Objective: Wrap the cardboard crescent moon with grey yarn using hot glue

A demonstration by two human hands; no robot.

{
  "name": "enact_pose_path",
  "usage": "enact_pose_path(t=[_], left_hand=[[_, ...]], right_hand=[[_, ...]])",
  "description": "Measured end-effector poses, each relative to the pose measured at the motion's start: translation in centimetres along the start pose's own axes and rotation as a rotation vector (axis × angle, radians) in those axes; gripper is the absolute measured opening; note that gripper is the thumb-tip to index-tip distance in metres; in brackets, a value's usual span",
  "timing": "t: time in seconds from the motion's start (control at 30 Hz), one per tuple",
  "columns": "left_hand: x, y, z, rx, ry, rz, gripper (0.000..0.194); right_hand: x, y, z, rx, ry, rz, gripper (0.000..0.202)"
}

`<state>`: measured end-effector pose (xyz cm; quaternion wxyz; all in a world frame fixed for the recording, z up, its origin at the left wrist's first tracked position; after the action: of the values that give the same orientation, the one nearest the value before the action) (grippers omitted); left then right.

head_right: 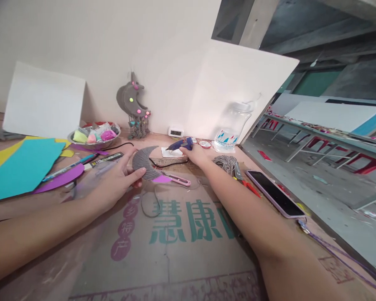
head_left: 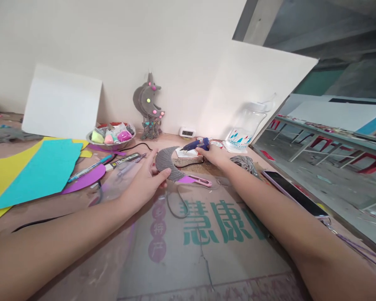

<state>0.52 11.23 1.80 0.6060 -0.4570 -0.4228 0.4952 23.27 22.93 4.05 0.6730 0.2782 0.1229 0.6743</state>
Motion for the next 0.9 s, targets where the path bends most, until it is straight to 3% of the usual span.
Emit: enact_pose_path(t=[0.13, 0.23, 0.3, 0.47, 0.6, 0.67, 0.73, 0.83, 0.9], left_hand=[[-0.1, -0.5, 0.5, 0.055, -0.041, -0.054, 0.041], [-0.2, -1.0, 0.9, 0.093, -0.085, -0.095, 0.018], [-0.4, -1.4, 1.1, 0.112, -0.111, -0.134, 0.013], [-0.9, -1.8, 1.0, 0.116, -0.100, -0.163, 0.014], [-1.3, -2.3, 0.9, 0.191, -0.106, -0.217, 0.024], [-1.4, -2.6, 0.7, 0.218, -0.098, -0.266, 0.030], [-1.3, -2.6, 0.3, 0.245, -0.077, -0.303, 0.036], [-1.2, -2.5, 0.0, 0.303, -0.069, -0.351, 0.044], [-1.2, -2.5, -0.2, 0.343, -0.072, -0.376, 0.045]], right_hand=[[-2.1, 0.9, 1.7, -0.092, -0.040, 0.125, 0.051], [-6.2, 4.5, 3.8, -0.252, -0.145, 0.395, 0.051], [-9.3, 6.9, 3.9, -0.259, -0.092, 0.531, 0.039], [-15.5, 10.3, 0.6, 0.008, 0.294, 0.597, 0.043], [-17.6, 10.8, -2.4, -0.038, 0.381, 0.611, 0.068], [-18.0, 10.7, -3.1, -0.028, 0.389, 0.619, 0.071], [-18.3, 10.7, -3.4, 0.047, 0.403, 0.637, 0.058], [-19.1, 11.1, -3.7, 0.209, 0.475, 0.670, 0.021], [-19.6, 11.4, -3.7, 0.290, 0.521, 0.678, 0.013]])
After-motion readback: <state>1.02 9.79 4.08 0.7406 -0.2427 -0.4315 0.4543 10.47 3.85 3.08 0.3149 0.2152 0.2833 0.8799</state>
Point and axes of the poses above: each hand's wrist, its own x-axis towards the middle knuckle, its own z-axis out of the back of the hand, y = z × x, the point moved 10 cm from there along x, towards the middle knuckle, and after that the axes turned 11 degrees about x, right-handed, at the moved point
